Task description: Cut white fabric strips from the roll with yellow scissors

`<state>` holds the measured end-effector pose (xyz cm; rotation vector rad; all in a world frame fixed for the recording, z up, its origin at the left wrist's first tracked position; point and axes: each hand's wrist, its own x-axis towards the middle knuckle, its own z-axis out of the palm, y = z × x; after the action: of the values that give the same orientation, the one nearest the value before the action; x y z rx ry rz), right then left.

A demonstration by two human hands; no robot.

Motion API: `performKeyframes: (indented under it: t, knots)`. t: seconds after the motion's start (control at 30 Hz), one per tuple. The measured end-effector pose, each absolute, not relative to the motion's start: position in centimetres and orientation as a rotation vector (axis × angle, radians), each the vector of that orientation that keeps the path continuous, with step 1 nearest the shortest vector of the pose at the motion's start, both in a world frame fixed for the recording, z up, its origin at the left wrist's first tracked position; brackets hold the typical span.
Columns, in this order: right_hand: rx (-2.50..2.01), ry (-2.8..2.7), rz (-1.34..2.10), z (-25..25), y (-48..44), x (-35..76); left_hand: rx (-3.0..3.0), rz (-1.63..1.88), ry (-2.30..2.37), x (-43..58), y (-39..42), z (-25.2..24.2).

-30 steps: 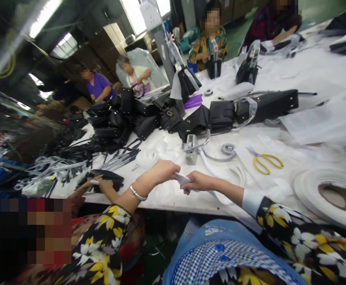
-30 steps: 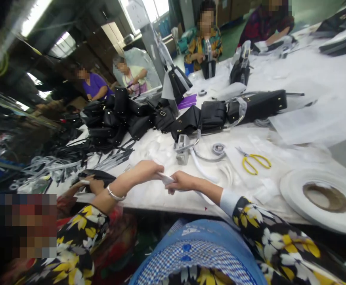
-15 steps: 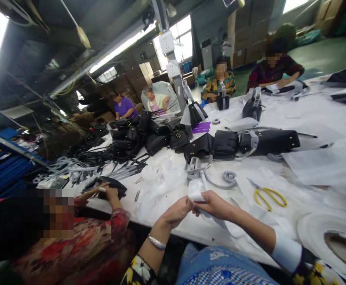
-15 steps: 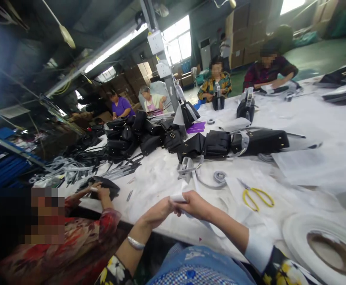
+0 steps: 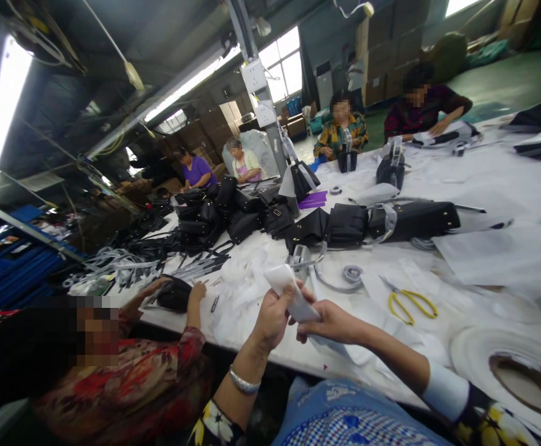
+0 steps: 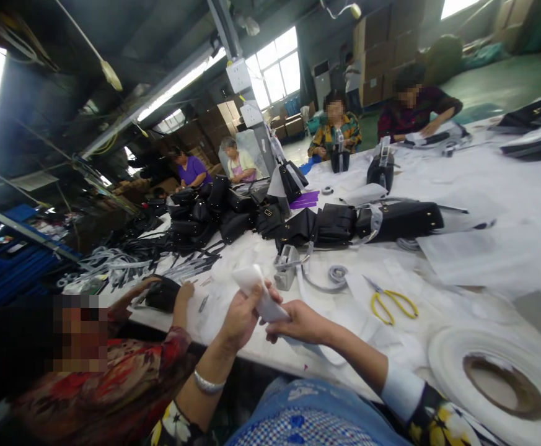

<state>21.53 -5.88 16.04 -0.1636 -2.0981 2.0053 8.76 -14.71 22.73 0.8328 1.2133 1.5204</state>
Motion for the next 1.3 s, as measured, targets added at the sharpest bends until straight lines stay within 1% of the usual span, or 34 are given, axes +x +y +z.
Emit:
performKeyframes:
  t: [0.2, 0.4, 0.53, 0.73, 0.87, 0.97, 1.07, 1.2, 1.3]
  knots:
    - [-0.17, -2.321, 1.969, 16.7, -2.7, 23.6, 1.008, 1.757, 1.121, 8.1, -12.3, 28.6]
    - [-0.097, -2.42, 1.998, 19.8, 0.5, 25.2, 1.091, 2.063, 1.083, 4.2, -10.8, 34.4]
    - [-0.142, -2.51, 2.039, 20.9, 1.3, 25.4, 0.984, 2.189, 0.983, 1.3, -10.8, 36.5]
    - [-0.068, -2.538, 2.254, 18.9, 0.5, 25.3, 0.827, 2.268, 1.013, -2.3, -10.8, 37.2]
    - [-0.122, -2.542, 2.348, 17.1, 0.0, 27.0, 0.758, 2.337, 1.051, -4.4, -11.7, 35.5]
    - [-0.232, -2.42, 2.492, 15.5, -0.6, 29.0, 0.604, 2.375, 1.142, -5.8, -12.7, 32.5]
    - [-0.321, -2.324, 2.598, 13.5, -2.3, 30.9, 0.422, 2.348, 1.262, -7.4, -13.4, 27.9]
    - [-0.488, -2.16, 2.758, 10.1, -4.9, 33.0, 0.237, 2.301, 1.369, -9.5, -14.4, 20.3]
    - [-0.662, -2.173, 2.692, 7.8, -6.0, 34.2, -0.039, 2.255, 1.452, -10.4, -15.8, 14.4]
